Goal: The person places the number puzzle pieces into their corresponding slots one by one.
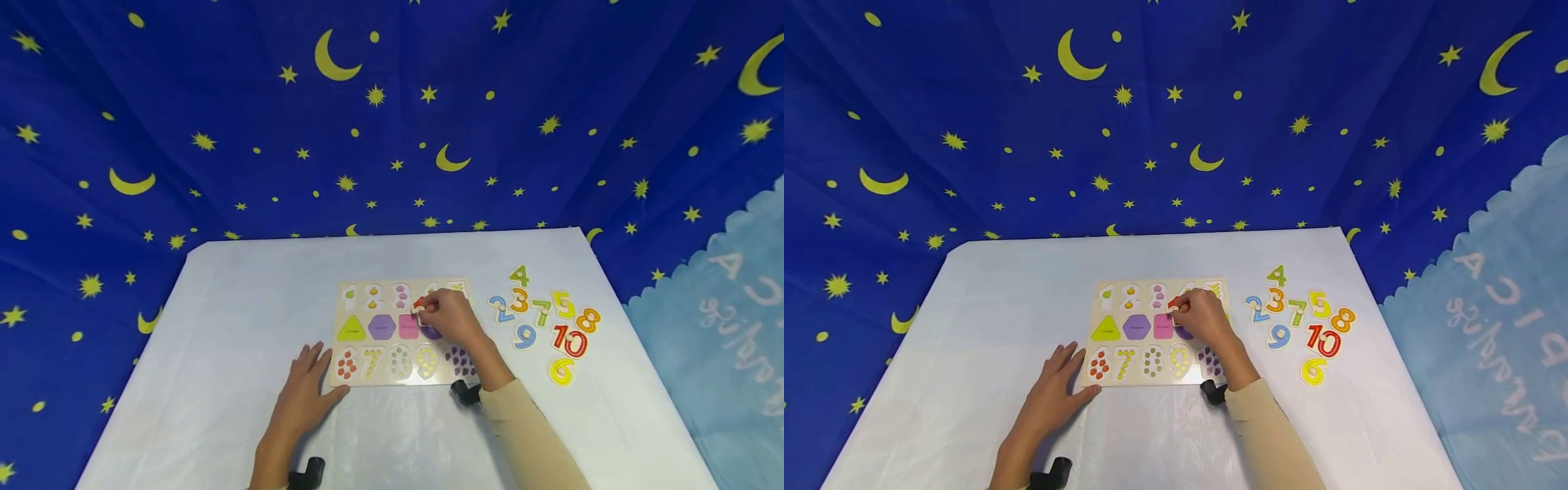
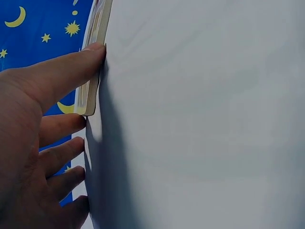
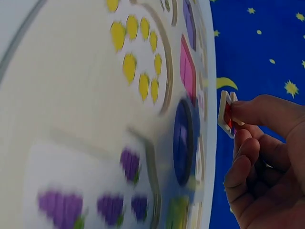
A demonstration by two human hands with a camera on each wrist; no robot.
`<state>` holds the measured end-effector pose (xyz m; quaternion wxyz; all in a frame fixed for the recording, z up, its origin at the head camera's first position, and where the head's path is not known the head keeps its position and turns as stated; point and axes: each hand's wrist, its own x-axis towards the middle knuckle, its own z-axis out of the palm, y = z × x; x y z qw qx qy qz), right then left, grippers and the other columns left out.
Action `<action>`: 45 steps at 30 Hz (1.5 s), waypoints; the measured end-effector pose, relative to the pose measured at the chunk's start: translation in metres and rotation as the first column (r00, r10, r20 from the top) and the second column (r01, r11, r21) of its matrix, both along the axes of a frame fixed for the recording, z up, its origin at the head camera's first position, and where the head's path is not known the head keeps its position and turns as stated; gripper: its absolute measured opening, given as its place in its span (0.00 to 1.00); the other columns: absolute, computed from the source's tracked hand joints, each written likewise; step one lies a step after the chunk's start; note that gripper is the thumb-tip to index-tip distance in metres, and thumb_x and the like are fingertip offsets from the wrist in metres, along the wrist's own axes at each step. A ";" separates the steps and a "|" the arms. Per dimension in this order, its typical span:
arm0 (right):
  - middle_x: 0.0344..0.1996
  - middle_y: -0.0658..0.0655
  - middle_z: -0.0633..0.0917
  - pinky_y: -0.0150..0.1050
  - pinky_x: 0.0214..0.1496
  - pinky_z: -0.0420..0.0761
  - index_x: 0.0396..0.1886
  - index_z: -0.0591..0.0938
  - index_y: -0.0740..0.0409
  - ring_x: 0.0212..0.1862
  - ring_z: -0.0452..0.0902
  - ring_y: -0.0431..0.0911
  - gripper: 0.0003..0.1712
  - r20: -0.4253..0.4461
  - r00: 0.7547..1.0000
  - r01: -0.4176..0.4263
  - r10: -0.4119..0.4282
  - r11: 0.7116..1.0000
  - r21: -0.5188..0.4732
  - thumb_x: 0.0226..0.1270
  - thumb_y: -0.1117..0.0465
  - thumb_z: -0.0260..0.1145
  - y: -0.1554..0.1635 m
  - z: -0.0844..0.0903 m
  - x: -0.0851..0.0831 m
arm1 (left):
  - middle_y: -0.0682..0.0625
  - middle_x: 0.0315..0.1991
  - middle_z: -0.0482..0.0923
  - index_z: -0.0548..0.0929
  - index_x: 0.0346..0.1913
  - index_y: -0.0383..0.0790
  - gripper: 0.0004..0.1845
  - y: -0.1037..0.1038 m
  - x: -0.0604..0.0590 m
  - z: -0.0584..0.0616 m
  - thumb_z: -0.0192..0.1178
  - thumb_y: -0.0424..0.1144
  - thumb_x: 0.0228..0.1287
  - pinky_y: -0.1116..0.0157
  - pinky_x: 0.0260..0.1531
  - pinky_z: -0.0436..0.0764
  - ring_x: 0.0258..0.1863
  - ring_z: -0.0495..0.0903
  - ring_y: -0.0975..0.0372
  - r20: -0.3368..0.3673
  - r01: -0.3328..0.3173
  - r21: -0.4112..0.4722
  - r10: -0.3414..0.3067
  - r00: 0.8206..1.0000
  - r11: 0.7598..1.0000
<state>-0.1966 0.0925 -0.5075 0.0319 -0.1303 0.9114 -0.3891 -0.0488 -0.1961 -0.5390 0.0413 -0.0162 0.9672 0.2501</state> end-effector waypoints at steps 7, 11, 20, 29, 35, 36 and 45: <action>0.21 0.47 0.79 0.35 0.30 0.74 0.30 0.87 0.59 0.27 0.73 0.42 0.07 -0.017 0.999 -0.034 0.034 0.999 -0.008 0.51 0.60 0.74 -0.015 -0.005 -0.005 | 0.42 0.72 0.57 0.68 0.69 0.37 0.45 0.000 0.001 -0.001 0.70 0.57 0.52 0.48 0.70 0.48 0.73 0.45 0.48 -0.009 0.010 0.003 -0.010 1.000 1.000; 0.21 0.47 0.78 0.35 0.30 0.74 0.30 0.86 0.57 0.27 0.72 0.41 0.07 0.004 0.999 -0.044 0.044 0.999 -0.006 0.51 0.60 0.73 -0.022 -0.007 -0.010 | 0.42 0.73 0.56 0.68 0.69 0.36 0.45 0.000 0.001 0.000 0.69 0.57 0.52 0.48 0.70 0.48 0.74 0.44 0.48 -0.005 0.018 0.010 -0.018 1.000 1.000; 0.21 0.46 0.79 0.34 0.30 0.75 0.30 0.87 0.55 0.26 0.74 0.39 0.06 0.003 0.996 -0.089 0.089 0.996 -0.012 0.53 0.59 0.72 -0.044 -0.005 -0.021 | 0.43 0.73 0.56 0.67 0.70 0.37 0.45 0.000 -0.001 -0.001 0.70 0.56 0.52 0.48 0.70 0.48 0.74 0.44 0.48 -0.009 0.016 0.022 -0.016 1.000 1.000; 0.20 0.45 0.80 0.33 0.29 0.75 0.32 0.88 0.57 0.24 0.74 0.39 0.06 -0.012 0.989 -0.149 0.149 0.988 -0.039 0.54 0.61 0.71 -0.073 -0.004 -0.030 | 0.42 0.73 0.56 0.68 0.69 0.36 0.45 -0.002 0.000 -0.001 0.70 0.55 0.52 0.48 0.70 0.47 0.74 0.44 0.48 -0.010 0.008 0.034 -0.008 1.000 0.999; 0.19 0.45 0.80 0.33 0.28 0.75 0.30 0.88 0.56 0.24 0.74 0.40 0.05 -0.040 0.985 -0.169 0.168 0.985 -0.029 0.55 0.61 0.71 -0.087 -0.008 -0.036 | 0.42 0.73 0.56 0.68 0.69 0.36 0.44 -0.003 -0.001 -0.003 0.69 0.56 0.53 0.48 0.70 0.47 0.74 0.45 0.48 -0.028 0.035 0.042 -0.034 0.999 0.998; 0.19 0.45 0.80 0.33 0.28 0.76 0.30 0.88 0.56 0.24 0.74 0.40 0.05 -0.041 0.985 -0.169 0.168 0.985 -0.023 0.55 0.60 0.71 -0.090 -0.008 -0.036 | 0.42 0.73 0.56 0.68 0.69 0.37 0.44 -0.003 0.000 -0.003 0.69 0.56 0.53 0.48 0.70 0.47 0.74 0.45 0.48 -0.025 0.033 0.039 -0.032 0.999 0.999; 0.20 0.44 0.79 0.32 0.29 0.74 0.33 0.88 0.55 0.26 0.74 0.40 0.08 -0.008 0.989 -0.145 0.146 0.985 0.089 0.55 0.57 0.71 -0.118 -0.013 -0.042 | 0.43 0.73 0.55 0.67 0.70 0.38 0.44 -0.003 0.001 -0.002 0.68 0.57 0.53 0.47 0.70 0.48 0.74 0.44 0.48 -0.004 0.020 0.030 -0.020 1.000 0.999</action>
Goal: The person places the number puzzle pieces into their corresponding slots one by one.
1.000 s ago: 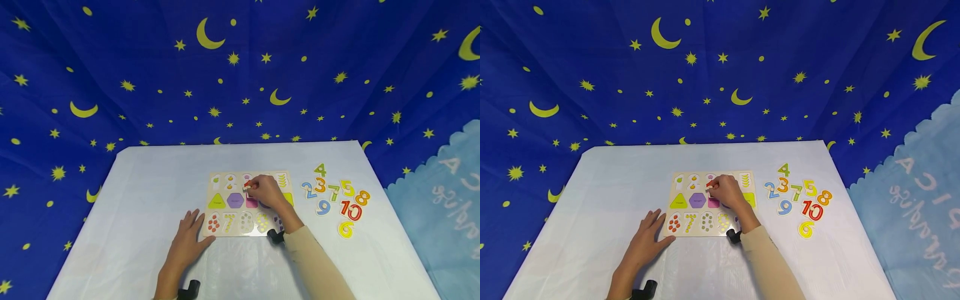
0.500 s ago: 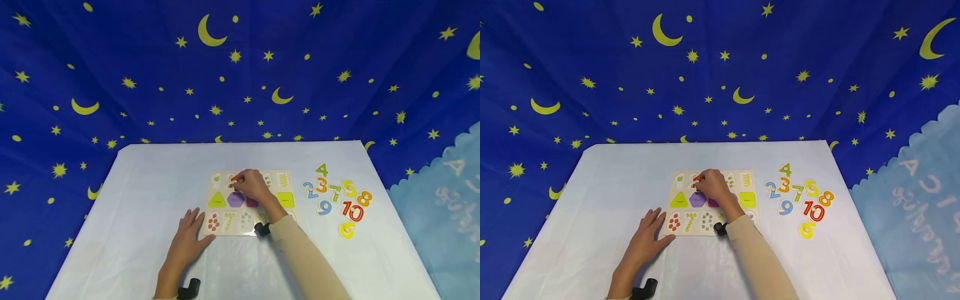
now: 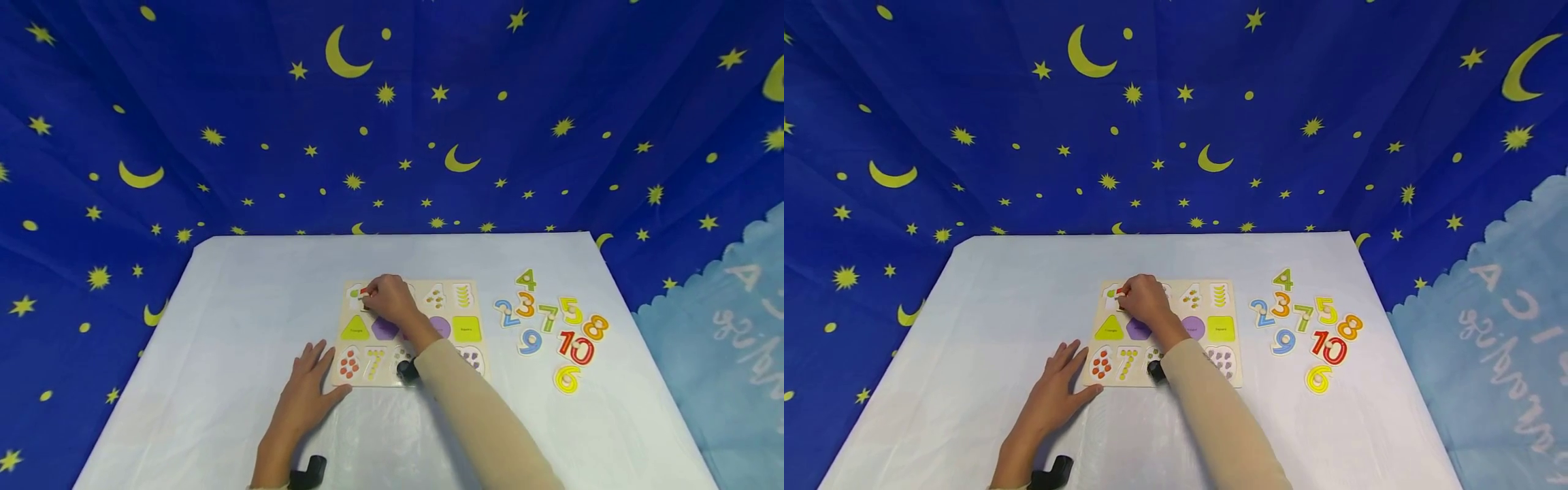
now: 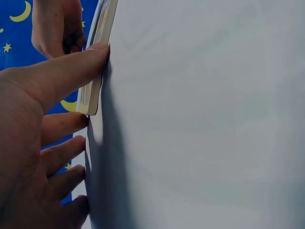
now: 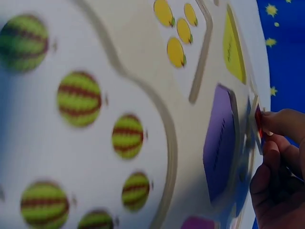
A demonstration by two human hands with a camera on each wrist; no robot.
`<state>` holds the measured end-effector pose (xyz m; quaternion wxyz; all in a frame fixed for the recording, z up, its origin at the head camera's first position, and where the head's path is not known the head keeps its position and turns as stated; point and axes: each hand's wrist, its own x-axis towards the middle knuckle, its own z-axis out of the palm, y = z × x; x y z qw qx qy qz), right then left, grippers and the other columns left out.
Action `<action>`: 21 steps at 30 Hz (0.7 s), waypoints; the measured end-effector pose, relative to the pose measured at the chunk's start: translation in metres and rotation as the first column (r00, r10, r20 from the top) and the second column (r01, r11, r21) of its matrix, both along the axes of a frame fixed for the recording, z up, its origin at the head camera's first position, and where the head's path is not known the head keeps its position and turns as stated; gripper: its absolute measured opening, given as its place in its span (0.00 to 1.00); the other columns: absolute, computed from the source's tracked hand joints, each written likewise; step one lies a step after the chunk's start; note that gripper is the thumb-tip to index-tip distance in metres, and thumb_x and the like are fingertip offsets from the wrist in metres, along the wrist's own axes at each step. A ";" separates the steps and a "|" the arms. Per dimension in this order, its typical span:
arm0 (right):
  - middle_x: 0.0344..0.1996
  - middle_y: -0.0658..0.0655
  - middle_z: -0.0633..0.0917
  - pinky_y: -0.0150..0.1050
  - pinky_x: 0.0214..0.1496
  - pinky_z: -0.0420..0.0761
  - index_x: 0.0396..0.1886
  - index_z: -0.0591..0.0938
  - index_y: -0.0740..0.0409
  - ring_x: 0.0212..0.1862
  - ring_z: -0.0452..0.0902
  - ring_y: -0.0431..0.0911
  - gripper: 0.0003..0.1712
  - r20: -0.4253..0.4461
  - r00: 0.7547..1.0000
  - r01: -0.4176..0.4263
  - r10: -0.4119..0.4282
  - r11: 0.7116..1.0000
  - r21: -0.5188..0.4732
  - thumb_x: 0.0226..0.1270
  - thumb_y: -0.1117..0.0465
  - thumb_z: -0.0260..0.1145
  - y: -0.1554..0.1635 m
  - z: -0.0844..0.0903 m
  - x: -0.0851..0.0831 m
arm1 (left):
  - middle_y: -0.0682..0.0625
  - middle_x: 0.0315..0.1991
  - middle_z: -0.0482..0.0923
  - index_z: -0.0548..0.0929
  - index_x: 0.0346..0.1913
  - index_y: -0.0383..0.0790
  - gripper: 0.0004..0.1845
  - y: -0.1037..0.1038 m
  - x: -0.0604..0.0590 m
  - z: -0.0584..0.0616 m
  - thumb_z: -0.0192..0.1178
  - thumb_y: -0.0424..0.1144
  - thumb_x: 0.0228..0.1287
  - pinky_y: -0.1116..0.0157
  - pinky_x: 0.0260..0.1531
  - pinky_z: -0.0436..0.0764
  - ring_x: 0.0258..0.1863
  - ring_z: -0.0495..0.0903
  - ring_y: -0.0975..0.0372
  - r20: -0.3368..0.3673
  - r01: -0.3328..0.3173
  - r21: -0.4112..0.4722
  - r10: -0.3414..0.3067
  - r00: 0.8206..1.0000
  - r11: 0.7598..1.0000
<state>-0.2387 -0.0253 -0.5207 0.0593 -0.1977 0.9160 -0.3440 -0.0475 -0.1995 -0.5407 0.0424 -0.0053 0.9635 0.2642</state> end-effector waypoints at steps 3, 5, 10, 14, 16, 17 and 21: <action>0.20 0.45 0.79 0.32 0.28 0.74 0.33 0.88 0.55 0.26 0.73 0.40 0.07 -0.007 1.000 -0.009 0.009 1.000 0.016 0.56 0.58 0.70 -0.007 0.000 -0.001 | 0.43 0.73 0.55 0.67 0.70 0.37 0.44 0.000 0.000 -0.001 0.68 0.57 0.54 0.47 0.70 0.48 0.74 0.44 0.48 -0.009 0.010 0.007 -0.009 1.000 1.000; 0.21 0.46 0.79 0.33 0.28 0.74 0.32 0.87 0.55 0.26 0.73 0.41 0.07 -0.013 1.000 -0.015 0.015 0.999 0.029 0.57 0.58 0.69 -0.011 0.000 -0.001 | 0.42 0.73 0.55 0.67 0.70 0.37 0.44 0.001 -0.001 -0.001 0.68 0.56 0.54 0.46 0.70 0.48 0.74 0.44 0.48 -0.012 0.014 0.010 -0.014 1.000 1.000; 0.25 0.46 0.81 0.32 0.29 0.75 0.31 0.88 0.55 0.28 0.74 0.41 0.06 -0.031 0.999 0.017 -0.015 0.999 0.047 0.57 0.58 0.69 -0.020 -0.002 -0.001 | 0.42 0.73 0.55 0.68 0.69 0.37 0.44 0.003 -0.002 0.001 0.69 0.56 0.54 0.46 0.69 0.48 0.74 0.45 0.48 -0.016 0.011 0.019 -0.011 1.000 1.000; 0.25 0.47 0.81 0.33 0.30 0.75 0.30 0.88 0.55 0.28 0.73 0.41 0.05 -0.027 0.999 0.028 -0.027 0.999 0.042 0.58 0.58 0.69 -0.026 -0.004 0.000 | 0.42 0.73 0.55 0.68 0.69 0.37 0.44 0.002 -0.001 0.001 0.69 0.56 0.53 0.46 0.69 0.48 0.74 0.44 0.48 -0.010 0.000 0.015 0.000 1.000 1.000; 0.25 0.47 0.81 0.32 0.31 0.76 0.31 0.88 0.55 0.29 0.74 0.41 0.06 -0.025 1.000 0.018 -0.017 0.999 0.044 0.60 0.58 0.69 -0.029 -0.004 0.002 | 0.42 0.73 0.55 0.68 0.69 0.37 0.44 0.000 0.000 0.000 0.69 0.56 0.53 0.46 0.70 0.48 0.74 0.44 0.48 -0.005 -0.007 0.007 0.007 1.000 1.000; 0.25 0.47 0.81 0.33 0.32 0.76 0.32 0.88 0.56 0.29 0.74 0.41 0.07 -0.020 1.000 0.014 -0.013 0.999 0.047 0.60 0.57 0.69 -0.030 -0.004 0.002 | 0.43 0.73 0.55 0.68 0.69 0.37 0.44 0.000 0.000 0.000 0.69 0.56 0.53 0.46 0.70 0.47 0.74 0.44 0.48 -0.002 -0.010 0.005 0.010 1.000 1.000; 0.28 0.48 0.82 0.32 0.36 0.77 0.38 0.88 0.56 0.32 0.75 0.40 0.10 -0.009 1.000 0.021 -0.020 0.998 0.067 0.61 0.57 0.70 -0.034 -0.002 0.003 | 0.43 0.73 0.55 0.67 0.70 0.38 0.44 -0.001 0.000 0.000 0.69 0.56 0.53 0.46 0.70 0.47 0.74 0.44 0.48 -0.003 -0.005 0.009 0.005 1.000 1.000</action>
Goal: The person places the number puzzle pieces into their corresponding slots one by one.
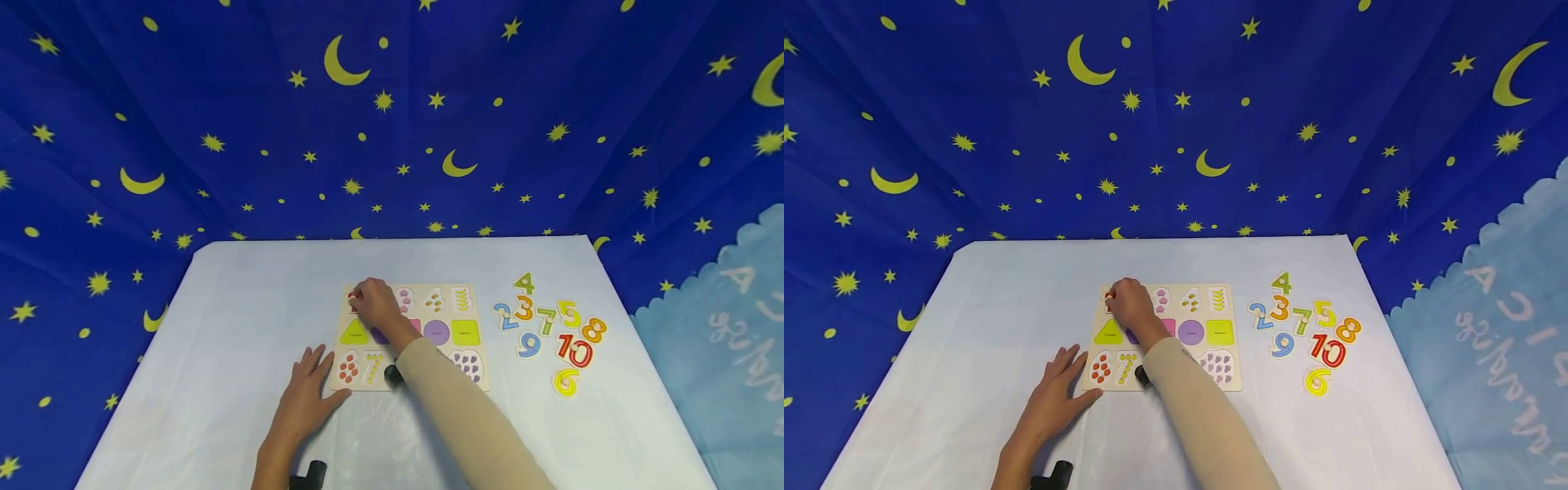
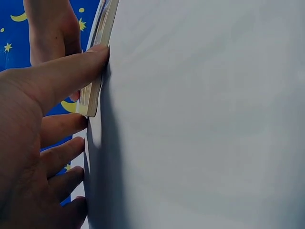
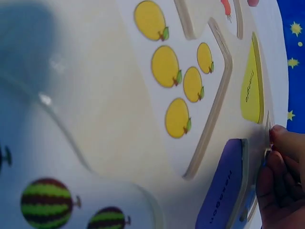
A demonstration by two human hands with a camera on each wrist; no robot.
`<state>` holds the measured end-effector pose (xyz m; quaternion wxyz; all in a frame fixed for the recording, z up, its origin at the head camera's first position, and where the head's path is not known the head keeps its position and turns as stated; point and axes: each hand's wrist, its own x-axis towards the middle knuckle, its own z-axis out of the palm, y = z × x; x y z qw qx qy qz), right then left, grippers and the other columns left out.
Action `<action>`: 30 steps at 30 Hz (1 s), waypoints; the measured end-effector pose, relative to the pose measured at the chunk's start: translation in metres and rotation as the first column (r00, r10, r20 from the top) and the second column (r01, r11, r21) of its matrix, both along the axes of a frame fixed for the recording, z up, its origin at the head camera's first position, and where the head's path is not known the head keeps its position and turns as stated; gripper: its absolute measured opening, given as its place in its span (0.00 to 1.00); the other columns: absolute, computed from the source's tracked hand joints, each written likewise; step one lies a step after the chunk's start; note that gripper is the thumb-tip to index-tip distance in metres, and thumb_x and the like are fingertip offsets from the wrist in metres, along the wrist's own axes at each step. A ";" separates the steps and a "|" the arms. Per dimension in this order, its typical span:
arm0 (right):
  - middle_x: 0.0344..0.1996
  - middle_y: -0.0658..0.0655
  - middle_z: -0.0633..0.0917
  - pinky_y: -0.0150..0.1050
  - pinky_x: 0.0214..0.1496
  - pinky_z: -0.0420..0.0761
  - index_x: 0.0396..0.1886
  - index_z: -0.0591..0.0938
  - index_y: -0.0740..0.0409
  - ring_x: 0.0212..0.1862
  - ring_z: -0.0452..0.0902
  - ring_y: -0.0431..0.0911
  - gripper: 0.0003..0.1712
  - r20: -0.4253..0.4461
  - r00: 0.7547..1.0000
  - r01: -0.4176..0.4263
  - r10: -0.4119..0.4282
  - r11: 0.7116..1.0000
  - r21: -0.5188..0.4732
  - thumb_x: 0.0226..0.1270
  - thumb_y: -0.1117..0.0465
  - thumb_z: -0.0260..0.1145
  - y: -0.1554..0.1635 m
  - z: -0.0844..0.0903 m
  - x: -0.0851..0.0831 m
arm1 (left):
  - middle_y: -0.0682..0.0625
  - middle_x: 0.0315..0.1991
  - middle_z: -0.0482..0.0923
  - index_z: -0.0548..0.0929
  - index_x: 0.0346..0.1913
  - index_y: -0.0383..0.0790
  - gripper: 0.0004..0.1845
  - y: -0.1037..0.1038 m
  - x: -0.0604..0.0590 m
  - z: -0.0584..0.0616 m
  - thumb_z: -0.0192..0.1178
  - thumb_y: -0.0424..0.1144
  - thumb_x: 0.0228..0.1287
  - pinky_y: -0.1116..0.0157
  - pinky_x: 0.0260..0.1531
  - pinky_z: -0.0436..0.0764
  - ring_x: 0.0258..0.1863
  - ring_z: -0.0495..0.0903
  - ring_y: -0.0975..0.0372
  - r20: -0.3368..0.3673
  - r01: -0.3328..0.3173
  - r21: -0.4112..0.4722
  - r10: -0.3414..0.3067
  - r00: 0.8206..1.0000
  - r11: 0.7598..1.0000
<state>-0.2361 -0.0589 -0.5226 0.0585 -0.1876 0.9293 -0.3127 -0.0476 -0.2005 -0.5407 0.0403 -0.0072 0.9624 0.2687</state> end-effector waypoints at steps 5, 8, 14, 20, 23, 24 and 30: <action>0.31 0.49 0.83 0.33 0.39 0.78 0.41 0.88 0.57 0.34 0.75 0.41 0.11 0.025 1.000 -0.001 0.000 1.000 0.027 0.62 0.57 0.69 -0.001 0.002 0.000 | 0.42 0.73 0.55 0.67 0.69 0.37 0.44 0.002 -0.001 0.000 0.69 0.56 0.53 0.45 0.69 0.48 0.74 0.44 0.48 -0.007 -0.002 0.005 0.002 1.000 1.000; 0.30 0.49 0.83 0.33 0.39 0.78 0.41 0.88 0.58 0.34 0.75 0.41 0.11 0.023 1.000 0.002 -0.002 1.000 0.023 0.62 0.57 0.69 -0.001 0.002 0.000 | 0.42 0.73 0.55 0.67 0.69 0.37 0.44 0.002 0.000 -0.001 0.69 0.56 0.53 0.45 0.69 0.48 0.74 0.44 0.48 -0.011 -0.008 0.008 0.008 1.000 1.000; 0.30 0.47 0.82 0.32 0.39 0.78 0.44 0.87 0.58 0.34 0.75 0.40 0.13 0.047 0.998 0.053 -0.048 0.994 -0.101 0.61 0.59 0.70 0.002 0.000 0.002 | 0.41 0.73 0.55 0.67 0.69 0.36 0.44 0.002 0.000 0.000 0.69 0.55 0.53 0.46 0.70 0.47 0.74 0.44 0.47 -0.012 -0.006 0.019 0.006 1.000 1.000; 0.25 0.44 0.80 0.30 0.34 0.76 0.38 0.88 0.55 0.31 0.74 0.39 0.09 0.002 0.998 0.066 -0.067 0.970 -0.232 0.60 0.57 0.70 0.010 -0.002 0.003 | 0.39 0.73 0.55 0.67 0.69 0.34 0.44 0.003 -0.002 0.001 0.69 0.55 0.54 0.46 0.70 0.44 0.73 0.44 0.46 -0.018 0.003 0.030 -0.002 1.000 1.000; 0.24 0.43 0.80 0.31 0.33 0.76 0.37 0.88 0.54 0.29 0.74 0.39 0.08 -0.005 0.998 0.056 -0.059 0.961 -0.272 0.59 0.56 0.71 0.017 -0.003 0.006 | 0.38 0.72 0.56 0.68 0.68 0.33 0.44 0.004 -0.001 0.000 0.69 0.54 0.53 0.45 0.70 0.44 0.73 0.45 0.45 -0.031 0.001 0.034 0.000 1.000 0.999; 0.24 0.43 0.80 0.32 0.32 0.76 0.36 0.88 0.54 0.29 0.74 0.39 0.09 -0.005 0.998 0.055 -0.058 0.958 -0.281 0.59 0.56 0.71 0.019 -0.003 0.007 | 0.38 0.72 0.56 0.68 0.68 0.33 0.44 0.004 -0.001 -0.001 0.70 0.54 0.53 0.45 0.70 0.44 0.73 0.45 0.45 -0.034 0.001 0.034 0.000 0.999 0.999; 0.25 0.43 0.81 0.32 0.32 0.77 0.39 0.88 0.54 0.29 0.74 0.39 0.12 0.042 0.998 0.064 -0.053 0.940 -0.335 0.59 0.53 0.71 0.037 0.003 0.020 | 0.40 0.72 0.56 0.68 0.68 0.35 0.44 0.005 -0.001 0.000 0.70 0.55 0.53 0.46 0.70 0.44 0.73 0.44 0.46 -0.024 -0.002 0.024 0.002 1.000 1.000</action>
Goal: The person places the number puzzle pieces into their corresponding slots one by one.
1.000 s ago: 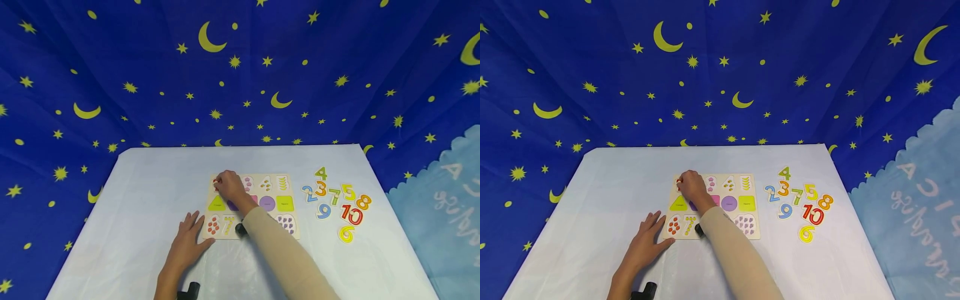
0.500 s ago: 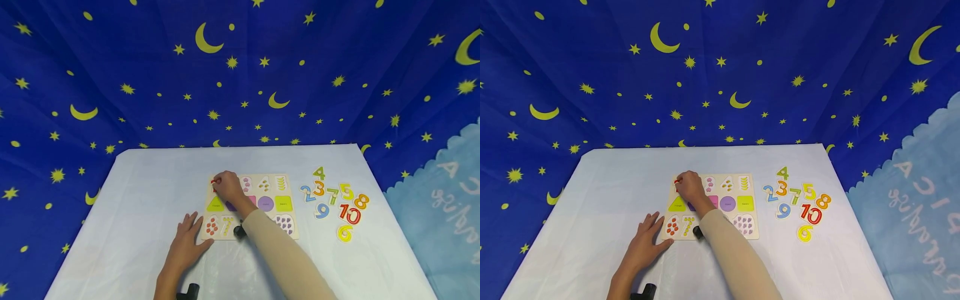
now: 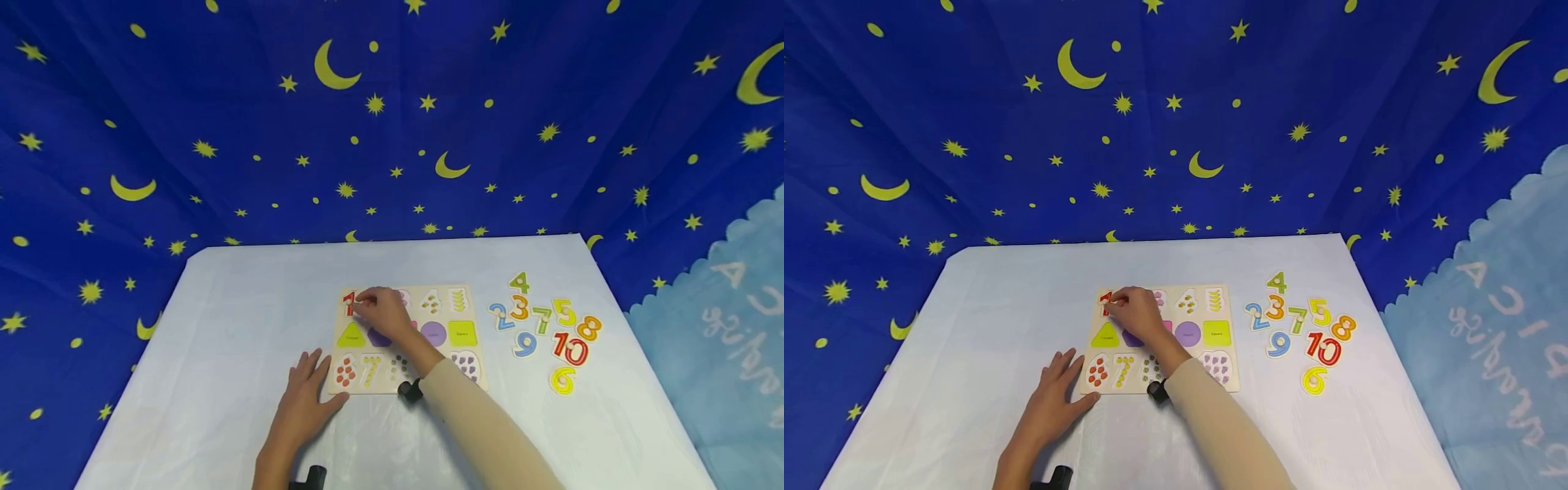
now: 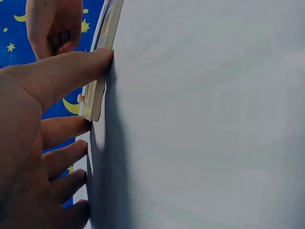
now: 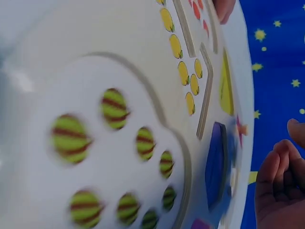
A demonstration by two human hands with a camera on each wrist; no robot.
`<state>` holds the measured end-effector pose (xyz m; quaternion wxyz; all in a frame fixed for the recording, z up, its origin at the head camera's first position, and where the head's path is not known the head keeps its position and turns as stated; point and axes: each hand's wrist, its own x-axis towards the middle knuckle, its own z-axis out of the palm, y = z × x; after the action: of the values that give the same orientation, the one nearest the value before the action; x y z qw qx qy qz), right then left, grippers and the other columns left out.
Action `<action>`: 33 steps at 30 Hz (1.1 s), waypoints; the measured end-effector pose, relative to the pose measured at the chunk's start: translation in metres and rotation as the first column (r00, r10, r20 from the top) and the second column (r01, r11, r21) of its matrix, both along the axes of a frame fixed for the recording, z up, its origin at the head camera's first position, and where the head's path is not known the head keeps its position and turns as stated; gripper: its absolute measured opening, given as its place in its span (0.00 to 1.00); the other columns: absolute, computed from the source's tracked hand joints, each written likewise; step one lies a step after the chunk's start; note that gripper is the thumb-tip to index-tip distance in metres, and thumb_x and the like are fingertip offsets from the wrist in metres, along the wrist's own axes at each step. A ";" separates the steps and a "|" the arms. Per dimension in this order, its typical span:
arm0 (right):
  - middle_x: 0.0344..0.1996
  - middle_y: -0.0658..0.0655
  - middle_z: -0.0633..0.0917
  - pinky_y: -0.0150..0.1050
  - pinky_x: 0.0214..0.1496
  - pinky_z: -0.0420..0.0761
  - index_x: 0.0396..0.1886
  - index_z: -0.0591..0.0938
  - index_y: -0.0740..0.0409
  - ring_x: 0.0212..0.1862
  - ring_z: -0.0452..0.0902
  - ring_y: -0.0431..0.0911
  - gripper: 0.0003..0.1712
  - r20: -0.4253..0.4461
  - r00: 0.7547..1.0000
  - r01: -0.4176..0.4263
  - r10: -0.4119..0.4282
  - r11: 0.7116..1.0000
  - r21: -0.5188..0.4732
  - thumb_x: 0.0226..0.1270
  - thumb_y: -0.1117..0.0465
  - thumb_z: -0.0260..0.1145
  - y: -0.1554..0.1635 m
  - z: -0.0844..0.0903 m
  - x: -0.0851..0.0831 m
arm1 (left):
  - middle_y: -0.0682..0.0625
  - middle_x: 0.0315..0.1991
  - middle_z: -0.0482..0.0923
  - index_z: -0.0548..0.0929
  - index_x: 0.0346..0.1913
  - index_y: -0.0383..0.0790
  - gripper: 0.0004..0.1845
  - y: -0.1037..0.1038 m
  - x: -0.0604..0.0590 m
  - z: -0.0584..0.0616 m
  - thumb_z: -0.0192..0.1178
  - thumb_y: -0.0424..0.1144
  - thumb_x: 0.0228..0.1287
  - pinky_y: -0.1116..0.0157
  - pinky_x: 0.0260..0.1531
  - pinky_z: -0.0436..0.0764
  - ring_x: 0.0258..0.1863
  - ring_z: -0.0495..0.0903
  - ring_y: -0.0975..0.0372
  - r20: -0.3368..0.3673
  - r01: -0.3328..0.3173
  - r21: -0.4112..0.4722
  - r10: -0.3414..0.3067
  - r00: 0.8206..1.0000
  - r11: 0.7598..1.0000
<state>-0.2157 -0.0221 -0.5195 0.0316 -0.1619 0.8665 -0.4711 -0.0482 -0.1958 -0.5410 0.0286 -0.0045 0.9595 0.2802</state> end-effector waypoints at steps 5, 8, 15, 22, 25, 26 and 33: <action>0.25 0.43 0.81 0.32 0.31 0.78 0.39 0.87 0.54 0.29 0.76 0.38 0.12 0.022 1.000 -0.018 0.019 0.999 -0.031 0.60 0.53 0.71 0.024 0.003 0.010 | 0.39 0.73 0.55 0.68 0.69 0.35 0.44 0.002 -0.001 0.001 0.69 0.55 0.53 0.47 0.70 0.44 0.73 0.44 0.46 0.006 -0.004 0.004 0.004 1.000 1.000; 0.25 0.45 0.81 0.33 0.27 0.80 0.40 0.87 0.55 0.27 0.77 0.39 0.12 0.051 0.998 -0.031 0.034 0.998 -0.049 0.59 0.54 0.71 0.042 0.003 0.015 | 0.40 0.73 0.55 0.67 0.69 0.35 0.44 0.003 -0.001 0.002 0.69 0.55 0.53 0.48 0.71 0.43 0.74 0.43 0.47 0.031 -0.011 0.004 0.011 0.999 1.000; 0.25 0.44 0.81 0.33 0.32 0.79 0.40 0.86 0.55 0.28 0.76 0.39 0.11 0.027 0.999 -0.033 0.033 0.999 0.003 0.59 0.56 0.71 0.085 0.006 0.025 | 0.40 0.73 0.55 0.67 0.69 0.35 0.45 0.003 0.000 0.000 0.70 0.53 0.52 0.49 0.71 0.41 0.74 0.42 0.48 0.054 -0.036 -0.003 0.036 0.998 0.999; 0.27 0.45 0.82 0.35 0.33 0.80 0.40 0.86 0.55 0.30 0.77 0.40 0.11 -0.008 0.997 0.078 -0.078 0.997 0.017 0.58 0.58 0.72 0.127 0.015 0.035 | 0.40 0.73 0.54 0.66 0.70 0.36 0.45 0.005 -0.001 -0.002 0.69 0.55 0.53 0.50 0.71 0.40 0.74 0.41 0.48 0.067 -0.029 0.002 0.029 0.997 1.000; 0.28 0.47 0.82 0.37 0.33 0.80 0.41 0.86 0.55 0.31 0.77 0.41 0.12 0.006 0.992 0.129 -0.129 0.992 0.009 0.59 0.57 0.71 0.142 0.017 0.039 | 0.40 0.73 0.54 0.66 0.70 0.36 0.45 0.004 -0.001 -0.002 0.70 0.55 0.53 0.50 0.71 0.40 0.74 0.41 0.48 0.065 -0.033 -0.011 0.034 0.997 0.999; 0.28 0.47 0.82 0.37 0.33 0.80 0.41 0.86 0.55 0.31 0.77 0.42 0.12 0.011 0.990 0.141 -0.142 0.990 0.011 0.59 0.57 0.71 0.147 0.017 0.039 | 0.40 0.73 0.54 0.67 0.70 0.36 0.45 0.004 -0.001 -0.001 0.70 0.55 0.53 0.50 0.71 0.40 0.74 0.41 0.48 0.064 -0.035 -0.013 0.036 0.997 0.999; 0.29 0.50 0.83 0.38 0.34 0.78 0.43 0.86 0.56 0.32 0.76 0.44 0.14 0.015 0.971 0.240 -0.240 0.971 0.026 0.60 0.55 0.71 0.178 0.016 0.036 | 0.41 0.73 0.54 0.67 0.69 0.36 0.45 0.005 -0.001 0.002 0.70 0.54 0.53 0.50 0.71 0.41 0.74 0.42 0.48 0.057 -0.033 -0.001 0.033 0.998 0.999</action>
<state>-0.1801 0.1564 -0.5034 -0.0159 -0.0515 0.8849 -0.4626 -0.0489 -0.1912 -0.5389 0.0516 -0.0282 0.9581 0.2805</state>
